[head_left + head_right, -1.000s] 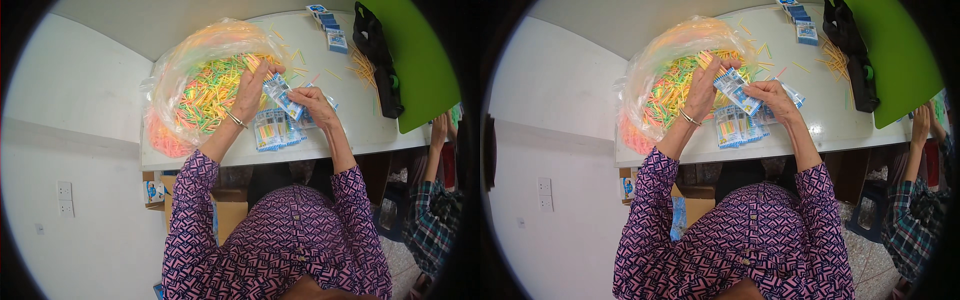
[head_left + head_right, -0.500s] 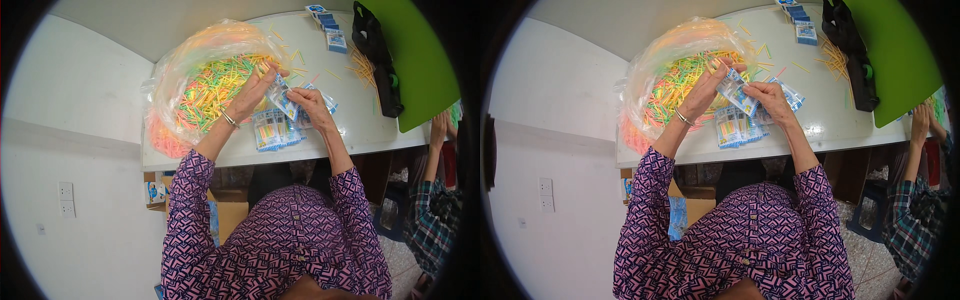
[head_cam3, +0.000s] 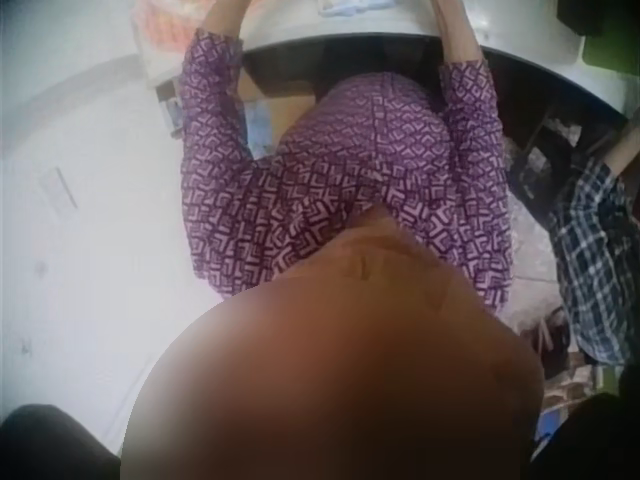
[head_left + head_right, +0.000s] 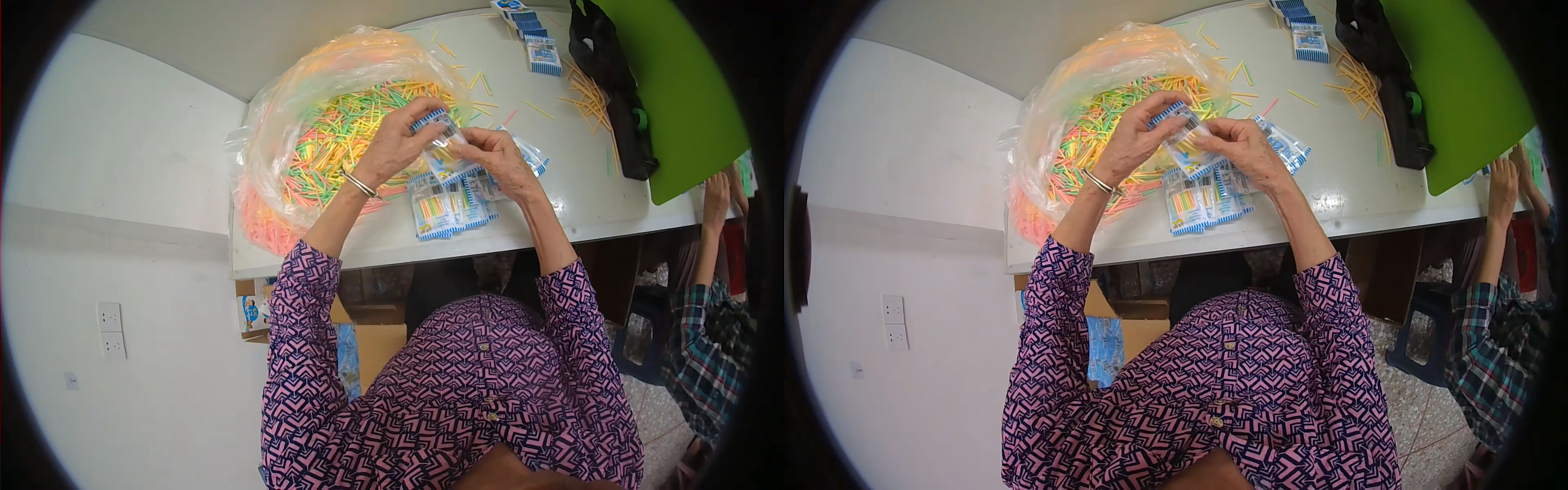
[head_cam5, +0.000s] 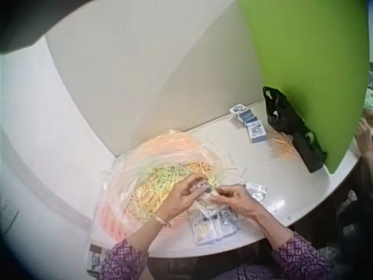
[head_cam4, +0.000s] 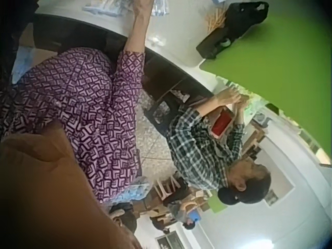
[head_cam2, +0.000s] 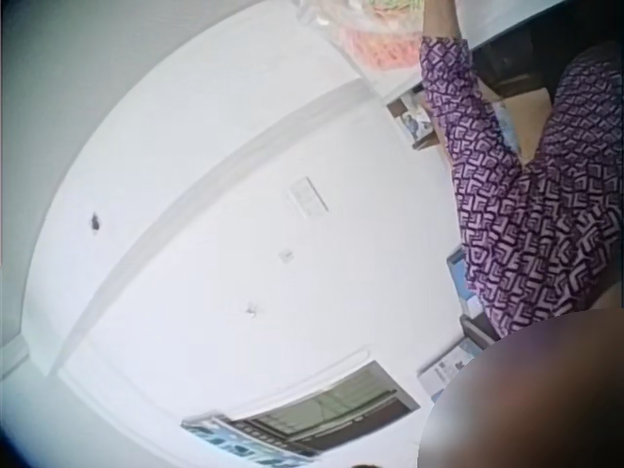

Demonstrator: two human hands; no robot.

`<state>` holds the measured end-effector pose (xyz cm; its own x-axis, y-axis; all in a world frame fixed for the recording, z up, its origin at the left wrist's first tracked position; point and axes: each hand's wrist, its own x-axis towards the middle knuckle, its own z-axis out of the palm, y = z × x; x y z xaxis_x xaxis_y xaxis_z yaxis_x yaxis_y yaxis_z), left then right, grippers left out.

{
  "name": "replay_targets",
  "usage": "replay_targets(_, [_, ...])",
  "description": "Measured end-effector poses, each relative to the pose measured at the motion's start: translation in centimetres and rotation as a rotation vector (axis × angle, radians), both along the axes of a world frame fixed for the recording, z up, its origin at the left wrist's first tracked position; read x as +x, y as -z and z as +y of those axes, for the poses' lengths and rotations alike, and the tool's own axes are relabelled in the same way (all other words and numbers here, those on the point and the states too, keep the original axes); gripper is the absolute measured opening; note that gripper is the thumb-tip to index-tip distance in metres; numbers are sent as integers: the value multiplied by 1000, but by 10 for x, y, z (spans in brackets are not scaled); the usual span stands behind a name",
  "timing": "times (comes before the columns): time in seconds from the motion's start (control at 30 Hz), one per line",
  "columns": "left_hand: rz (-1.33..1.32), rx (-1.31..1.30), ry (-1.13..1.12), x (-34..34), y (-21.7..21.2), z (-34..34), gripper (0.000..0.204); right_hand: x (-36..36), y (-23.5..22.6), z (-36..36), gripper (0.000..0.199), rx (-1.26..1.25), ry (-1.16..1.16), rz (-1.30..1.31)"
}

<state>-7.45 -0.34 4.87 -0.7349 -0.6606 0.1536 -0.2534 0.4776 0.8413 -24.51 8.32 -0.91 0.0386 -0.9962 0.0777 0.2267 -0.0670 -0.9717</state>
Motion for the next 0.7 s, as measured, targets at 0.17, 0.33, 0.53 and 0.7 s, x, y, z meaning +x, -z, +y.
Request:
replay_targets(0.17, [-27,80,123,-3,-5,4,29,-6,11,6,28,87,-97,193])
replay_targets(0.33, [-101,39,168,3,-2,7,31,9,19,18,29,22,-95,157])
replay_targets(0.53, [-150,148,178,19,9,9,34,5,15,31,25,49,-120,419])
replay_targets(0.7, [-297,-187,161,22,32,8,38,-33,33,44,23,-137,394,862])
